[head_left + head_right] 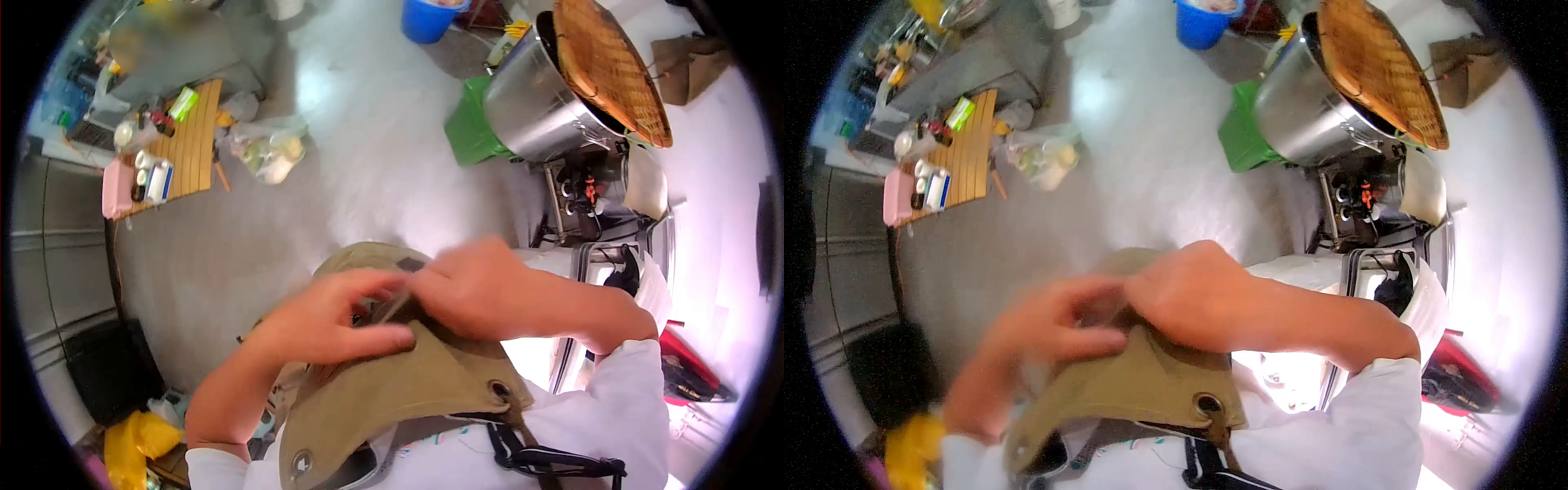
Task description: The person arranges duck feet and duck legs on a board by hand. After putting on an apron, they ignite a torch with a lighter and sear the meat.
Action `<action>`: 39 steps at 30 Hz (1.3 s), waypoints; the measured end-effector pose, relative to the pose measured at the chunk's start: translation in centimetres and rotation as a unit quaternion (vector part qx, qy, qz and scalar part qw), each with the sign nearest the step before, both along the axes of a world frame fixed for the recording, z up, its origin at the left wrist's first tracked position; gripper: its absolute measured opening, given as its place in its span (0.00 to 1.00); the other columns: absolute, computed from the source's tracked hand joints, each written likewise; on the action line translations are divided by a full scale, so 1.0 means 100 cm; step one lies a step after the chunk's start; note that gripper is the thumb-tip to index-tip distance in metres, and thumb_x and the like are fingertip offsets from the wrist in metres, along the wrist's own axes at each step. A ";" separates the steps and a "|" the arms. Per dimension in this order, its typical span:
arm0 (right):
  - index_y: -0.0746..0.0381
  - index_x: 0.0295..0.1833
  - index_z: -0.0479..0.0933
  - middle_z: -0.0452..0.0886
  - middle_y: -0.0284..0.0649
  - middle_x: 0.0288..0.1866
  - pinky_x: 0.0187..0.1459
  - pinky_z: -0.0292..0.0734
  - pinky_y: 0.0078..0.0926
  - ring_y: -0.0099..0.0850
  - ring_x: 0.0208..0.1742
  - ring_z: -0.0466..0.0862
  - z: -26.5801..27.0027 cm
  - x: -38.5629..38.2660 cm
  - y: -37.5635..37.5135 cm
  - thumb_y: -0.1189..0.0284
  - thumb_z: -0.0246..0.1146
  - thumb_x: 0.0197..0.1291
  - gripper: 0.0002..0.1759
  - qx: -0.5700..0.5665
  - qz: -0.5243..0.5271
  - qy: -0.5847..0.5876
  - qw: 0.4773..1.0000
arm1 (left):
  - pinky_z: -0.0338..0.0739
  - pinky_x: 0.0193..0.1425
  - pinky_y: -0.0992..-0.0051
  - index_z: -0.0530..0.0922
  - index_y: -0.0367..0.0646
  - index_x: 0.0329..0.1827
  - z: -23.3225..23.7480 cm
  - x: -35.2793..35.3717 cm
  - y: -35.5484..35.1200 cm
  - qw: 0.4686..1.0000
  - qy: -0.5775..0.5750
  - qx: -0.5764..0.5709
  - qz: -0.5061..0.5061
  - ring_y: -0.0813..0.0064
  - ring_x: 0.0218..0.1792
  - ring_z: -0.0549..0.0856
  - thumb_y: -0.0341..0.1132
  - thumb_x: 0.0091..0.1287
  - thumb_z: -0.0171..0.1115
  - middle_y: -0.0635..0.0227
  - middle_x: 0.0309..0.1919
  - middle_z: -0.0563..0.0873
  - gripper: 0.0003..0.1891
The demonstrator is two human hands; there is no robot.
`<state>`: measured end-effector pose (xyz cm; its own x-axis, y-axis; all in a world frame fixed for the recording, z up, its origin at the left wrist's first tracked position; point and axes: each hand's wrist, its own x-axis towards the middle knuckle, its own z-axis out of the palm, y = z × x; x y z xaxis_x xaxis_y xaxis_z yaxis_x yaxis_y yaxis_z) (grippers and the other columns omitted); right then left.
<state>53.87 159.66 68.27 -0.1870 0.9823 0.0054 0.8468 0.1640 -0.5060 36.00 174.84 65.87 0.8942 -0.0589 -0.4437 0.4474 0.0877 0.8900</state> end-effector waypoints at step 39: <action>0.71 0.34 0.76 0.81 0.57 0.32 0.40 0.75 0.45 0.50 0.36 0.82 -0.026 -0.085 -0.004 0.70 0.55 0.58 0.13 -0.376 0.040 0.294 0.878 | 0.80 0.42 0.75 0.85 0.37 0.42 -0.006 0.016 0.027 0.985 0.050 0.027 -0.162 0.77 0.35 0.85 0.39 0.66 0.62 0.66 0.33 0.88 0.13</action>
<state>45.38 159.27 65.70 -0.4376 0.7334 -0.5201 0.4044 -0.3562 -0.8424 37.61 177.53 65.25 0.7838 -0.3083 -0.5391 0.5299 -0.1206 0.8394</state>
